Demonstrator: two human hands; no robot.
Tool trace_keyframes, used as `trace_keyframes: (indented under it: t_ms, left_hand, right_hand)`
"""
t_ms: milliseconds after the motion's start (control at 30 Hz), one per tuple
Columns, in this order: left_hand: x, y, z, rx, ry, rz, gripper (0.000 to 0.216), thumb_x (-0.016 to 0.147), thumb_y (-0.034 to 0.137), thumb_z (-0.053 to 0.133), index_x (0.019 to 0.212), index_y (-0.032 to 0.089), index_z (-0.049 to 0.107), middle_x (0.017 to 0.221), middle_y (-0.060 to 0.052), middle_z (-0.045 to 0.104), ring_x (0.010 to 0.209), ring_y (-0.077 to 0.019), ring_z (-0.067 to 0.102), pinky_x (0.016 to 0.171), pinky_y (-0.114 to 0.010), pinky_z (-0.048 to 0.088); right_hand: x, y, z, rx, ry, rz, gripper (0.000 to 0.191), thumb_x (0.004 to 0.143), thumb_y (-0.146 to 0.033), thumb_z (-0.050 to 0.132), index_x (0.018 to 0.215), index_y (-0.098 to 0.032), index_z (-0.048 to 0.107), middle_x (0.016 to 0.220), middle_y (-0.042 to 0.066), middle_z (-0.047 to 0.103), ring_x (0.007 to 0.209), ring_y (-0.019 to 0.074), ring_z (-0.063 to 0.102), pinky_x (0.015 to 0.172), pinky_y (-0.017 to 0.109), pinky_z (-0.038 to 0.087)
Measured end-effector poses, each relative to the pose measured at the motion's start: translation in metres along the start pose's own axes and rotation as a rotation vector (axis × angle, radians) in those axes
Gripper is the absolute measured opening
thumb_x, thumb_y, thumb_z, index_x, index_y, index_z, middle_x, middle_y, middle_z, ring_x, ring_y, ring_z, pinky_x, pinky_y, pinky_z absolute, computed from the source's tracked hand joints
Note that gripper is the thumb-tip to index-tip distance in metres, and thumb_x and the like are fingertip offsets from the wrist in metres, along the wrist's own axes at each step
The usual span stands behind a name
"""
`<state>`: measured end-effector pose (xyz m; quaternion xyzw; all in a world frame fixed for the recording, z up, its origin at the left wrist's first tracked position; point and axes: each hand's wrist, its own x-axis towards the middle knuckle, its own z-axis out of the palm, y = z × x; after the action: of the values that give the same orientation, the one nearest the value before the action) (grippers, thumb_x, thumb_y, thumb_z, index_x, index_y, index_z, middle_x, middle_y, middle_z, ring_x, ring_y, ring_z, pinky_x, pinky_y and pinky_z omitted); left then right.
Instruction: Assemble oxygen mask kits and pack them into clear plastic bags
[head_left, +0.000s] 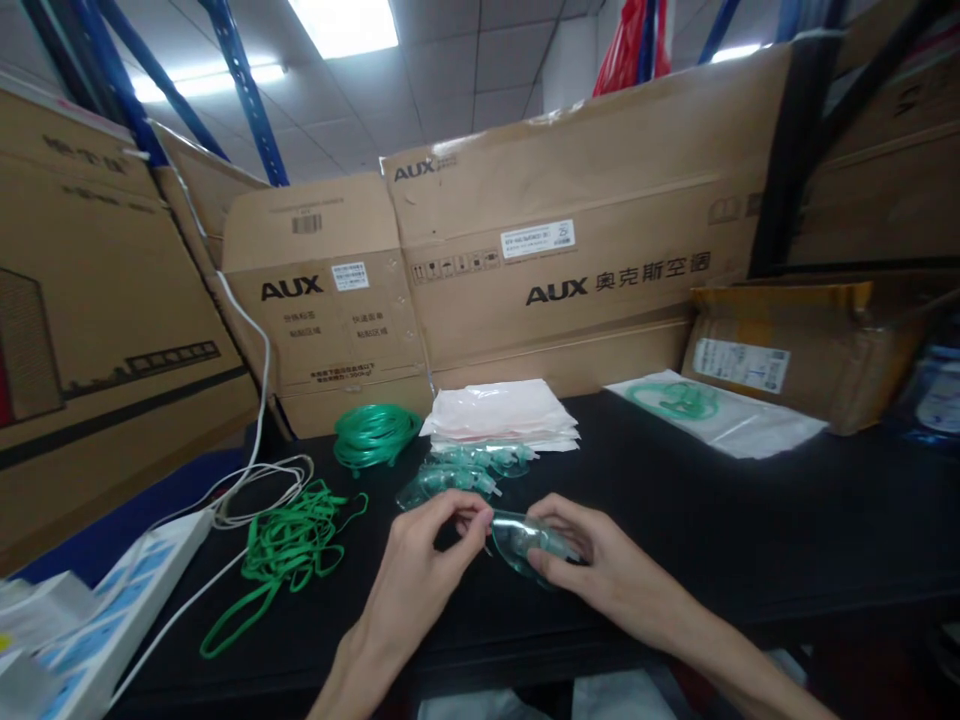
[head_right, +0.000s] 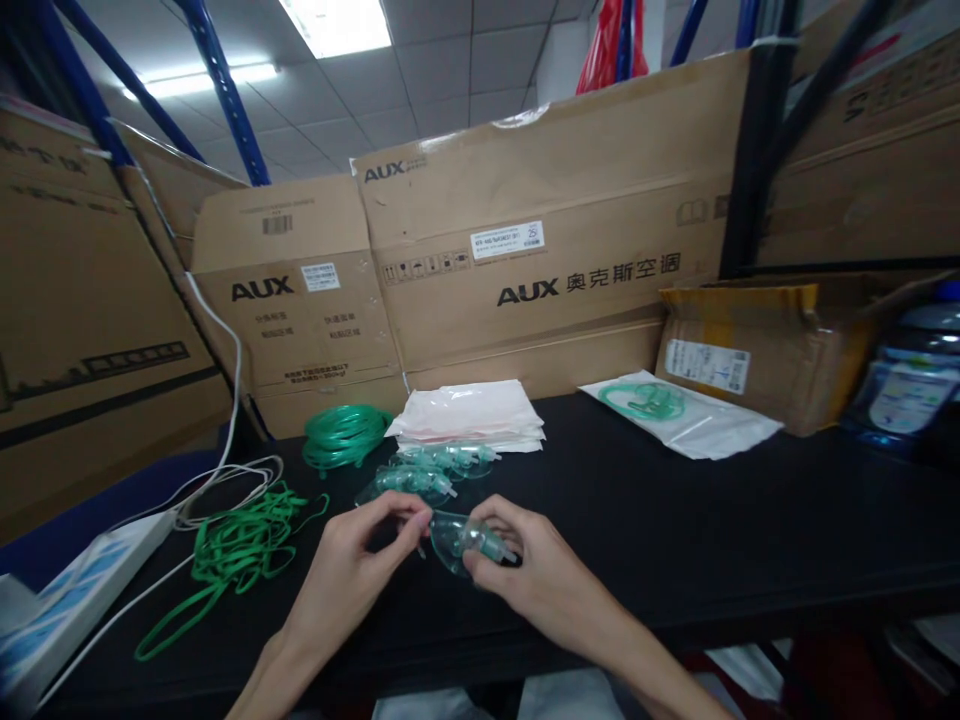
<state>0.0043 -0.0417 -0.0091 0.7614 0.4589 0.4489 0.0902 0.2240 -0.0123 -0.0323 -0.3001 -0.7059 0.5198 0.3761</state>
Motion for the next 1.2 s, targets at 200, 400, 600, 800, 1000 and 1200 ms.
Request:
trace_keyframes:
  t_ms: [200, 400, 600, 800, 1000, 1200]
  left_hand:
    - [-0.007, -0.001, 0.005, 0.100, 0.163, 0.129, 0.005, 0.097, 0.021, 0.067, 0.096, 0.021, 0.072, 0.086, 0.002, 0.074, 0.074, -0.0127, 0.069, 0.074, -0.020, 0.053]
    - [-0.007, -0.001, 0.007, 0.084, 0.129, 0.202, 0.006, 0.096, 0.017, 0.069, 0.096, 0.022, 0.073, 0.088, 0.002, 0.076, 0.078, -0.0135, 0.071, 0.078, -0.021, 0.054]
    - [-0.007, 0.001, 0.013, 0.061, 0.012, 0.168, 0.006, 0.096, 0.019, 0.069, 0.098, 0.023, 0.073, 0.085, 0.002, 0.074, 0.075, -0.0133, 0.069, 0.076, -0.021, 0.053]
    - [-0.009, -0.001, 0.013, 0.016, -0.090, 0.002, 0.014, 0.097, 0.025, 0.068, 0.084, 0.022, 0.069, 0.077, 0.003, 0.066, 0.069, -0.0127, 0.062, 0.067, -0.019, 0.049]
    - [-0.008, -0.005, 0.013, -0.010, -0.120, -0.014, 0.016, 0.098, 0.019, 0.062, 0.084, 0.022, 0.068, 0.079, 0.002, 0.066, 0.071, -0.0133, 0.064, 0.067, -0.019, 0.049]
    - [-0.008, -0.001, 0.008, 0.018, -0.094, 0.094, 0.012, 0.100, 0.030, 0.062, 0.102, 0.023, 0.071, 0.087, -0.001, 0.070, 0.074, -0.0151, 0.067, 0.071, -0.022, 0.054]
  right_hand:
    - [-0.003, -0.004, 0.006, -0.147, 0.056, 0.003, 0.011, 0.085, -0.022, 0.064, 0.095, -0.017, 0.065, 0.078, -0.004, 0.057, 0.070, 0.0136, 0.049, 0.065, 0.025, 0.038]
    - [-0.008, -0.006, 0.008, -0.265, 0.039, -0.052, 0.018, 0.082, -0.016, 0.064, 0.099, -0.020, 0.070, 0.087, -0.002, 0.069, 0.080, 0.0170, 0.061, 0.074, 0.025, 0.044]
    - [-0.009, -0.011, 0.007, -0.315, 0.023, -0.030, 0.019, 0.089, -0.027, 0.065, 0.105, -0.023, 0.073, 0.103, 0.001, 0.075, 0.097, 0.0224, 0.066, 0.088, 0.030, 0.045]
    - [-0.011, -0.010, 0.005, -0.270, 0.024, -0.018, 0.025, 0.091, -0.037, 0.064, 0.107, -0.021, 0.076, 0.104, 0.004, 0.076, 0.101, 0.0260, 0.065, 0.086, 0.031, 0.046]
    - [-0.011, -0.004, 0.003, -0.066, -0.015, -0.020, 0.033, 0.095, -0.048, 0.064, 0.108, -0.020, 0.076, 0.106, 0.005, 0.074, 0.099, 0.0237, 0.065, 0.085, 0.029, 0.049]
    - [-0.007, 0.002, 0.002, 0.060, 0.024, 0.008, 0.038, 0.094, -0.050, 0.067, 0.115, -0.020, 0.076, 0.107, 0.007, 0.074, 0.103, 0.0266, 0.067, 0.091, 0.034, 0.052]
